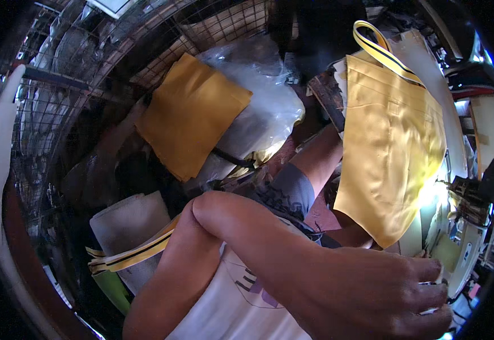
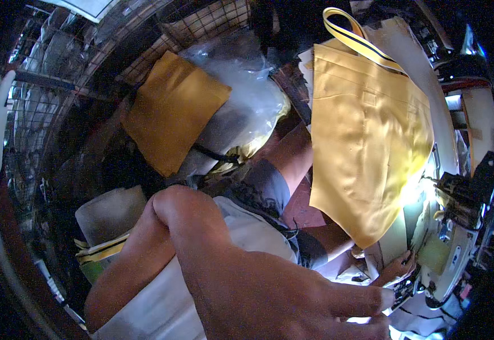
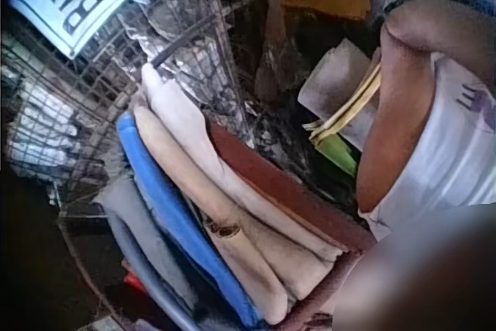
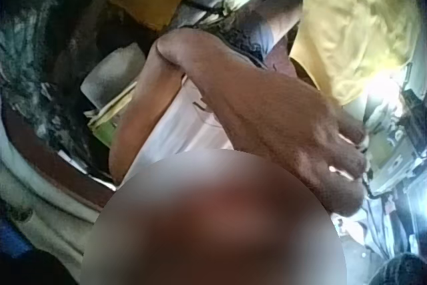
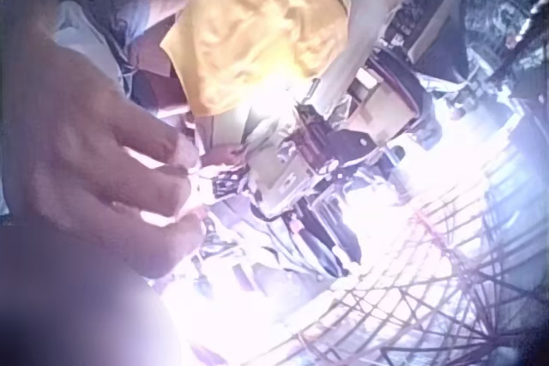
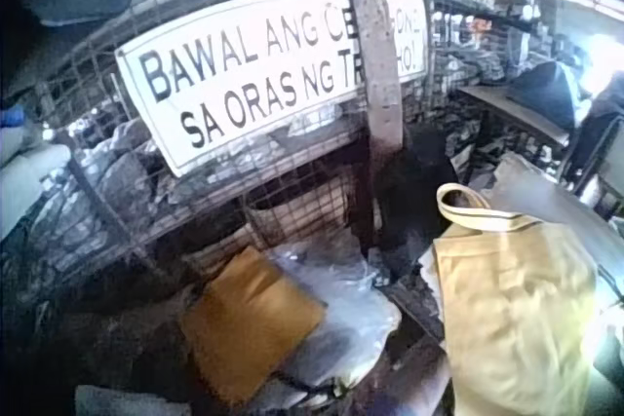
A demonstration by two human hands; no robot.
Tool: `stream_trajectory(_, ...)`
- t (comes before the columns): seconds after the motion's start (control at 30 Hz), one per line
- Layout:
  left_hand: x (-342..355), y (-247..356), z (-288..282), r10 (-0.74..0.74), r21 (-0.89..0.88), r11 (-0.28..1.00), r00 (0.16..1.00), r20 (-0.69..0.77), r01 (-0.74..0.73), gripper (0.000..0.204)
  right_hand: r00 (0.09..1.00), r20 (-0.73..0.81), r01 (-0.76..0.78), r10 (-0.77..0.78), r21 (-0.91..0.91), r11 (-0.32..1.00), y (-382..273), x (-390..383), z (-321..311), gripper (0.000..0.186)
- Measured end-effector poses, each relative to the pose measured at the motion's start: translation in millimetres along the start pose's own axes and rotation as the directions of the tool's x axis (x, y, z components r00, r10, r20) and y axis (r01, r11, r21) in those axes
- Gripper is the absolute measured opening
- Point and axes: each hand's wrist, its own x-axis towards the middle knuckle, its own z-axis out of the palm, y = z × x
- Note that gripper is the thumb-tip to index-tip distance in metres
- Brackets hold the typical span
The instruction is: Sewing a yellow fabric bag using an industrial sewing machine.
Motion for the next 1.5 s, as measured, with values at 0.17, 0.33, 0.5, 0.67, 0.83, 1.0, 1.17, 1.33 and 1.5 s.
stream_trajectory(0.17, 24, -5, -30, -0.066, -0.098, 0.99, 0.958, 0.279, 0.097, 0.021, 1.0, 0.015, 0.013, -0.013, 0.03, 0.999, 13, 2, 6, 0.033)
stream_trajectory(0.33, 30, 7, -36, -0.225, -0.021, 0.969, 0.921, 0.318, 0.244, 0.02, 1.0, 0.015, -0.015, 0.014, 0.075, 0.997, 26, 0, 11, 0.033)
stream_trajectory(0.5, 15, 20, -43, -0.234, -0.008, 0.965, 0.873, 0.428, 0.263, 0.021, 0.998, -0.027, -0.054, 0.061, 0.223, 0.973, 12, -6, 10, 0.033)
stream_trajectory(0.67, 12, 0, -79, -0.279, -0.28, 0.735, 0.652, 0.705, 0.617, 0.027, 0.942, -0.273, 0.188, -0.195, -0.052, 0.981, -73, -24, -34, 0.032)
stream_trajectory(0.83, -35, -43, -125, -0.769, 0.458, 0.627, 0.594, 0.236, 0.63, 0.017, 0.857, -0.042, 0.499, -0.513, 0.313, 0.808, -190, -93, -67, 0.05)
stream_trajectory(1.0, -128, -102, -123, -0.99, 0.507, 0.143, 0.112, 0.09, 0.85, 0.027, 0.703, 0.18, 0.667, -0.688, 0.166, 0.726, -245, -107, -56, 0.062)
stream_trajectory(1.17, -170, -122, -99, -0.972, 0.213, 0.095, 0.044, 0.231, 0.972, 0.031, 0.725, 0.136, 0.67, -0.675, 0.087, 0.737, -251, -100, -54, 0.055)
stream_trajectory(1.33, -165, -121, -82, -0.957, -0.117, -0.008, 0.026, 0.288, 0.993, 0.032, 0.707, 0.15, 0.679, -0.691, 0.131, 0.723, -246, -101, -55, 0.052)
stream_trajectory(1.5, -127, -135, -91, -0.932, -0.228, 0.114, 0.183, 0.312, 0.967, 0.035, 0.678, 0.11, 0.692, -0.727, 0.237, 0.682, -242, -89, -69, 0.059)
